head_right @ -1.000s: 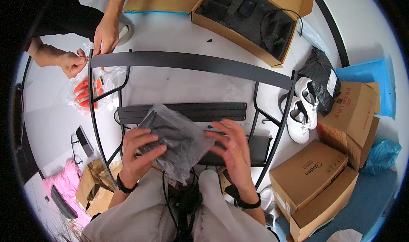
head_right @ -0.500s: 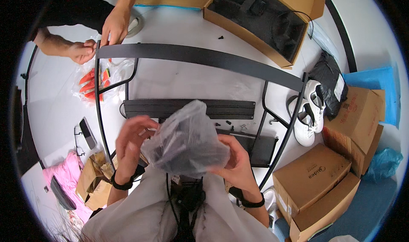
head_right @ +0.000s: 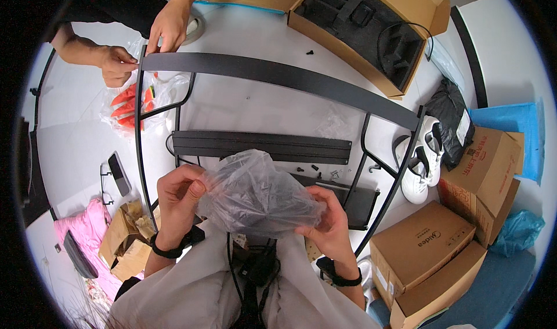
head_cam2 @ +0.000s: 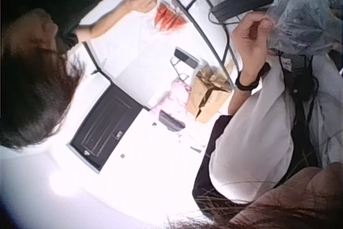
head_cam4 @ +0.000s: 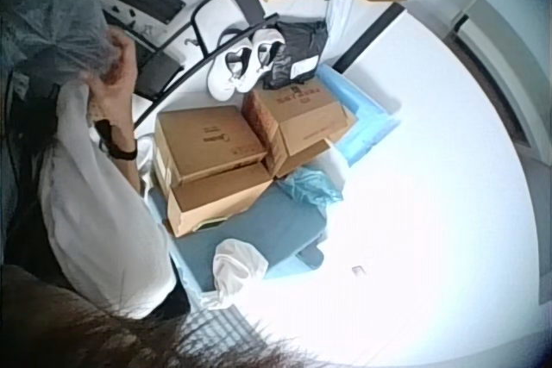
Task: Assembling a black metal and wood multi-tier shelving unit or printer stand.
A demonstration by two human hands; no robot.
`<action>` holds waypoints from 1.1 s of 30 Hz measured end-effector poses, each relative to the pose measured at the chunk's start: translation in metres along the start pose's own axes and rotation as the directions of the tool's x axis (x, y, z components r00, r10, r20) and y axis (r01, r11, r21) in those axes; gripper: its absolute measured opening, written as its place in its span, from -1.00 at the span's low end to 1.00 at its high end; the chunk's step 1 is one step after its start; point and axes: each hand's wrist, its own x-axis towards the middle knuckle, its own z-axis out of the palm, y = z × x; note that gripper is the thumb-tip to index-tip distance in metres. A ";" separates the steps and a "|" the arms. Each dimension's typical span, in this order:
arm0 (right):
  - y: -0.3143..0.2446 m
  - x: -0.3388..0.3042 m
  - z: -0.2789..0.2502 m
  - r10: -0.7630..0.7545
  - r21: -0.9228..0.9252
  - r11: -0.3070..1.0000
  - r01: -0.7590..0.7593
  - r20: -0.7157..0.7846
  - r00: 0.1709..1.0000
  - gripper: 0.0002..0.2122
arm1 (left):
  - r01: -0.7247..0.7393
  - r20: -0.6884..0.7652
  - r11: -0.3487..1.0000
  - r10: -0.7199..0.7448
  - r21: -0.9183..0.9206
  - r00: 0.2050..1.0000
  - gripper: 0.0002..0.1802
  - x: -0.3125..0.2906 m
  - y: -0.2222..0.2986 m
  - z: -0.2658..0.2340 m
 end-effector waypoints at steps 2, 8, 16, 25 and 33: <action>-0.004 0.001 0.002 0.017 -0.052 0.999 -0.016 0.016 1.000 -0.33 | 0.052 -0.007 0.997 -0.052 -0.050 0.999 -0.87 0.001 -0.001 -0.002; -0.031 0.011 0.020 -0.368 -0.747 0.604 0.278 0.048 0.929 -0.44 | 0.138 0.134 0.989 -0.145 0.059 0.980 -0.91 -0.006 0.003 0.009; -0.031 0.023 0.056 -0.217 -0.641 0.758 0.121 -0.073 0.974 -0.82 | 0.015 0.212 0.977 -0.061 0.212 0.975 -0.92 -0.001 0.000 0.027; -0.022 0.030 0.060 0.179 -0.205 0.962 -0.180 -0.026 0.984 -0.83 | -0.130 0.330 0.951 0.033 0.279 0.943 -0.92 -0.005 -0.012 0.043; -0.017 0.031 0.054 -0.035 -0.243 0.970 0.029 -0.021 0.999 -0.88 | -0.018 0.384 0.963 -0.090 0.270 0.919 -0.88 0.007 -0.001 0.050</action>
